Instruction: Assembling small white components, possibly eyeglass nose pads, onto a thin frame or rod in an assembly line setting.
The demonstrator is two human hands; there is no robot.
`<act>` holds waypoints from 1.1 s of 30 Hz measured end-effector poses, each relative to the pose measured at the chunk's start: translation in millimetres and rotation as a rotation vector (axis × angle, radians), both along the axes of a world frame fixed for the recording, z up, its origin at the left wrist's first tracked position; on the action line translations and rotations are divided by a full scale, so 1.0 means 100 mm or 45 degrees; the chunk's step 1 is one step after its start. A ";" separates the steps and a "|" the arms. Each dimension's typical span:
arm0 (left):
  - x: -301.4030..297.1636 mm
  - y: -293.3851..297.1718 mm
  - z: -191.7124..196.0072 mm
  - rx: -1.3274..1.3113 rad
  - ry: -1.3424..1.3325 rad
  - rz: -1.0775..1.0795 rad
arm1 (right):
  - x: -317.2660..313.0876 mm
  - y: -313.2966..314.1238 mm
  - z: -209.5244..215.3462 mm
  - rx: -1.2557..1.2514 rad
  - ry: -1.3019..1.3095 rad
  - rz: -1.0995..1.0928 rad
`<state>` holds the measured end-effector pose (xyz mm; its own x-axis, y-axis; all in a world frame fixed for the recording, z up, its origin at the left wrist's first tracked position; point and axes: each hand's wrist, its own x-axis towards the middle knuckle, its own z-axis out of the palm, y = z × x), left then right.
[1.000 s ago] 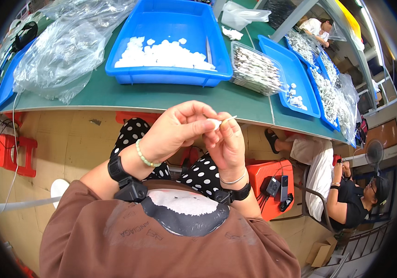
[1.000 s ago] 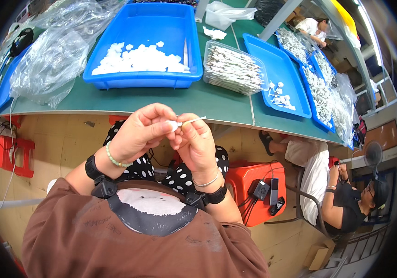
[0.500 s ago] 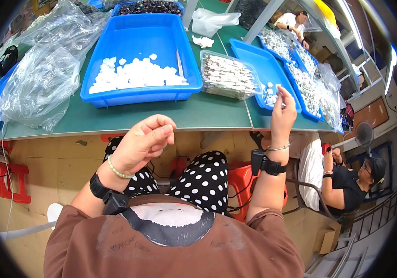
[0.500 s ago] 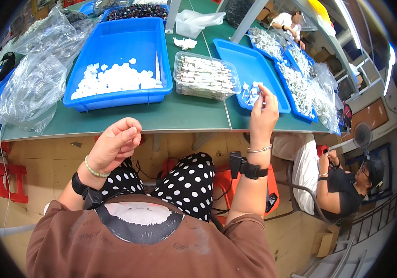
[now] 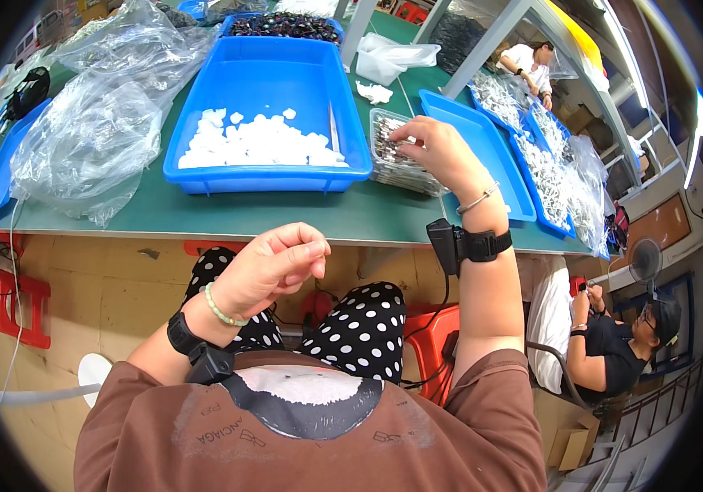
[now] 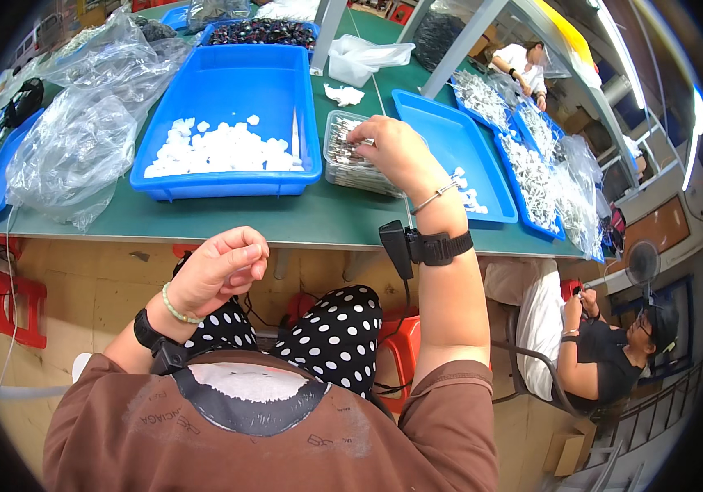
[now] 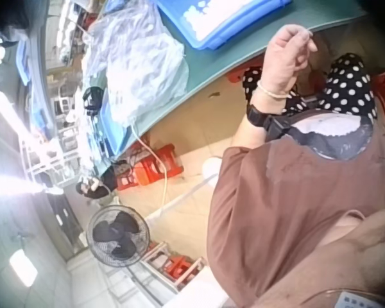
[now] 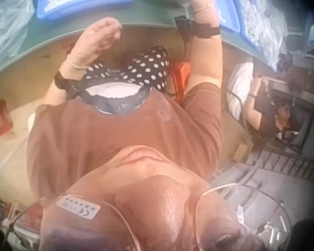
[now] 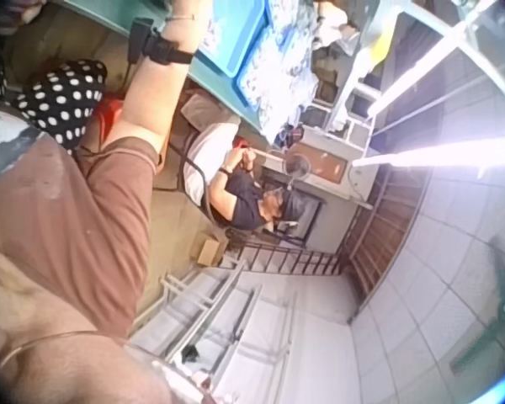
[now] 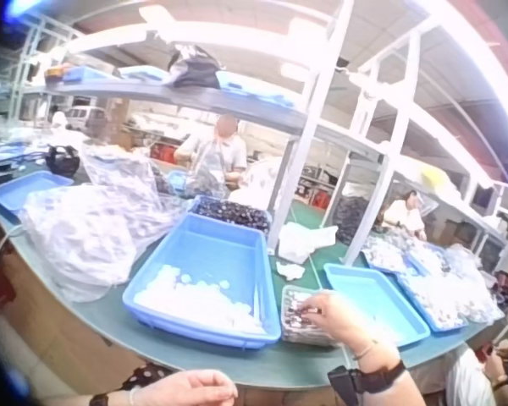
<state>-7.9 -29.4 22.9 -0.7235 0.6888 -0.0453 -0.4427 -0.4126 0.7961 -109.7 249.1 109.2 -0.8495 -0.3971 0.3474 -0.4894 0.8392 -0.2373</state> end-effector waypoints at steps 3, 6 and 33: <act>0.00 -0.05 0.01 0.002 -0.002 0.012 | -0.03 -0.05 0.02 0.094 -0.060 0.045; -0.01 -0.06 -0.01 0.030 0.006 0.017 | 0.00 -0.09 0.07 0.080 -0.110 -0.059; 0.08 0.00 -0.10 0.172 -0.007 0.266 | 1.40 -1.05 -0.85 -1.426 0.074 0.375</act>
<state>0.5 -29.6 12.5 -0.8510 0.5241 0.0325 -0.3405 -0.5980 0.7256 30.6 143.8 24.2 -0.7467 -0.0223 0.6648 -0.6651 0.0252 -0.7463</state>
